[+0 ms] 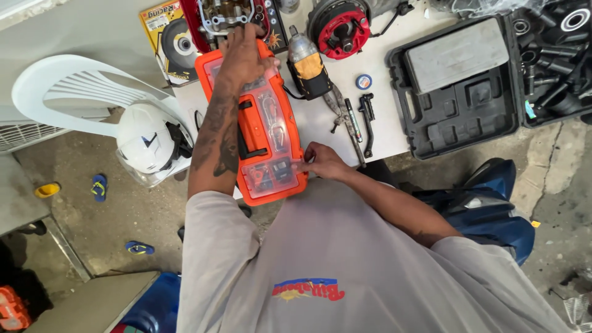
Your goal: Organize tools and engine parts on a workbench.
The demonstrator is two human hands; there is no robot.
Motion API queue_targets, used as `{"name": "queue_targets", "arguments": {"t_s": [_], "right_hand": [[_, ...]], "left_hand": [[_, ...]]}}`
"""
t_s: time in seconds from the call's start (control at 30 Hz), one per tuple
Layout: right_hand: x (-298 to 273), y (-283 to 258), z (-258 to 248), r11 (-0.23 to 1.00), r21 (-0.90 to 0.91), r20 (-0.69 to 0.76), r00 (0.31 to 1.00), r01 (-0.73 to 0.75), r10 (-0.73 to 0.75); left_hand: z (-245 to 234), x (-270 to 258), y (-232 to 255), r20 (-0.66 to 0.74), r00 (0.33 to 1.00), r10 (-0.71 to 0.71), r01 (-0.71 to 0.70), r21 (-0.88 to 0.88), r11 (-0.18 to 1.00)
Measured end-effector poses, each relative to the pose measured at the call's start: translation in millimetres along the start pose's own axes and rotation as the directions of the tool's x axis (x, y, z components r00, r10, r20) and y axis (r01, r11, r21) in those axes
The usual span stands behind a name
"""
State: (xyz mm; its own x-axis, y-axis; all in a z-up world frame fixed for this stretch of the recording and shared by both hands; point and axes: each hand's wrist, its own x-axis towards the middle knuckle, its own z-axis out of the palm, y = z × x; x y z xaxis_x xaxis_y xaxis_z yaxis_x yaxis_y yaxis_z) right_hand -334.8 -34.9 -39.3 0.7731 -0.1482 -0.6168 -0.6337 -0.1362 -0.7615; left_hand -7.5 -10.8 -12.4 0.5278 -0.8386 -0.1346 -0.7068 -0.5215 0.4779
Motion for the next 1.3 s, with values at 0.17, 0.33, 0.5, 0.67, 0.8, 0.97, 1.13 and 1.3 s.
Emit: {"name": "queue_targets", "arguments": {"t_s": [0.17, 0.33, 0.5, 0.67, 0.8, 0.97, 1.13, 1.3], "right_hand": [[-0.7, -4.7, -2.7, 0.998, -0.062, 0.022, 1.000, 0.011, -0.009], [3.4, 6.0, 1.9, 0.998, -0.049, 0.037, 0.998, 0.045, -0.043], [-2.0, 1.8, 0.0, 0.996, 0.080, 0.046, 0.998, 0.036, -0.039], [-11.8, 21.9, -20.3, 0.978, 0.209, 0.042, 0.999, -0.004, -0.005], [-1.6, 109.5, -39.0, 0.982, -0.079, -0.367, 0.911, 0.171, -0.188], [-28.0, 112.8, -74.8, 0.956, -0.246, -0.556, 0.831, -0.160, -0.004], [-23.6, 109.3, -69.7, 0.896, -0.380, -0.516, 0.856, -0.232, 0.003], [3.4, 132.0, -57.7, 0.879, -0.454, -0.557, 0.817, -0.145, -0.153]], "left_hand": [[-2.4, -0.7, 2.0, 0.000, 1.000, -0.014, 0.014, 0.017, 1.000], [-11.1, -4.5, 4.3, 0.033, 0.999, -0.030, 0.031, -0.045, 0.998], [0.5, -15.7, -5.1, -0.268, 0.960, 0.079, -0.168, -0.329, 0.929], [-5.4, -68.4, 42.3, -0.576, 0.818, 0.002, -0.287, -0.405, 0.868], [22.6, -117.9, 89.7, -0.517, 0.805, -0.292, -0.126, -0.629, 0.768], [84.9, -160.5, 153.5, -0.376, 0.882, -0.284, -0.148, -0.793, 0.591], [183.4, -158.6, 168.5, 0.011, 0.951, -0.308, 0.162, -0.867, 0.471], [294.4, -131.8, 137.9, -0.130, 0.964, -0.234, 0.139, -0.502, 0.854]]}}
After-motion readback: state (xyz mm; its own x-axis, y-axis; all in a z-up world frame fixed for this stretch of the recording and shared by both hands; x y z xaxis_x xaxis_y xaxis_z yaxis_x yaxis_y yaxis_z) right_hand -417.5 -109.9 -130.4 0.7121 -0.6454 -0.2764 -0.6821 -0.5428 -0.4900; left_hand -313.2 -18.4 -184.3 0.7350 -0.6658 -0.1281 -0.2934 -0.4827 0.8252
